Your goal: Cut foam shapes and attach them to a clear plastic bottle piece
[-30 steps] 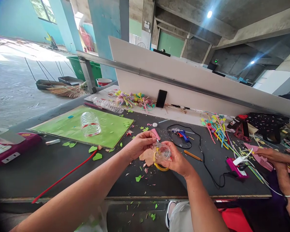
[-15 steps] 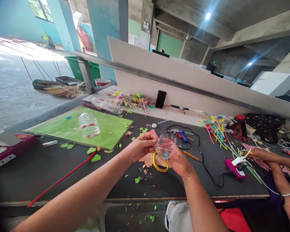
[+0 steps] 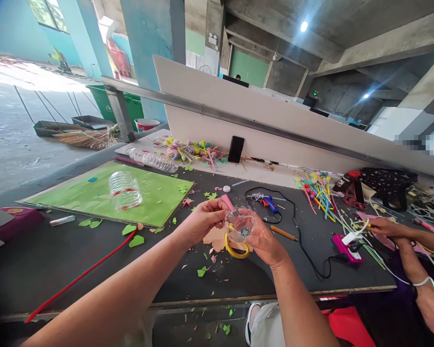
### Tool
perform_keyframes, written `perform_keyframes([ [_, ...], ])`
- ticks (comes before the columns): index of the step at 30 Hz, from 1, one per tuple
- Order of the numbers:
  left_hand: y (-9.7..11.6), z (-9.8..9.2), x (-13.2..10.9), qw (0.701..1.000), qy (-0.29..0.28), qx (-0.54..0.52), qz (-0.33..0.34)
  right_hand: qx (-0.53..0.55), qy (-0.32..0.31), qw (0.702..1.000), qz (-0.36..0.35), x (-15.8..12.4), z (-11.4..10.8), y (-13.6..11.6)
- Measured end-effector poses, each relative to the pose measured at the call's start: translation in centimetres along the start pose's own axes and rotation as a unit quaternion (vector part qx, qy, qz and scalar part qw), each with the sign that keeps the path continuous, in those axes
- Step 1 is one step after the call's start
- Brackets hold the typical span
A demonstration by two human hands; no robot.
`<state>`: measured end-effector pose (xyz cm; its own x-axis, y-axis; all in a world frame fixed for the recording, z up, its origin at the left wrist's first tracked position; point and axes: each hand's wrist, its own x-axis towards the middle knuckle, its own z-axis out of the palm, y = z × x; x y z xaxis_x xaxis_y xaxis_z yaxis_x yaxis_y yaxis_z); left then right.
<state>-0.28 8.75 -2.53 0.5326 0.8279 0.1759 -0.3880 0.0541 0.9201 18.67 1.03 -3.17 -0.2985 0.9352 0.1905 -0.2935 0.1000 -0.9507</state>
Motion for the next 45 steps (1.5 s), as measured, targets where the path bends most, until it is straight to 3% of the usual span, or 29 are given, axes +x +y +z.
perform_keyframes([
  [6,0.2,0.3,-0.3,0.984,0.02,0.166,0.063,-0.011,-0.015,1.0,0.02,-0.3,-0.1,-0.1],
  [14,-0.1,0.5,-0.3,0.96,0.039,0.234,0.147,-0.013,-0.024,0.999,0.027,-0.4,-0.2,-0.1],
  [21,-0.2,0.6,-0.2,0.978,0.048,0.169,0.115,-0.024,-0.005,1.0,0.003,-0.1,-0.1,0.2],
  [26,-0.3,0.4,0.1,0.989,0.093,0.05,0.099,-0.045,0.081,0.994,-0.057,0.4,-0.2,0.5],
  [30,0.1,0.4,0.0,0.985,0.108,0.012,0.131,-0.051,0.122,0.989,-0.067,0.7,-0.5,0.7],
  [45,0.3,0.3,0.0,0.98,0.117,0.014,0.162,-0.063,0.044,0.997,-0.013,0.4,-0.3,0.9],
])
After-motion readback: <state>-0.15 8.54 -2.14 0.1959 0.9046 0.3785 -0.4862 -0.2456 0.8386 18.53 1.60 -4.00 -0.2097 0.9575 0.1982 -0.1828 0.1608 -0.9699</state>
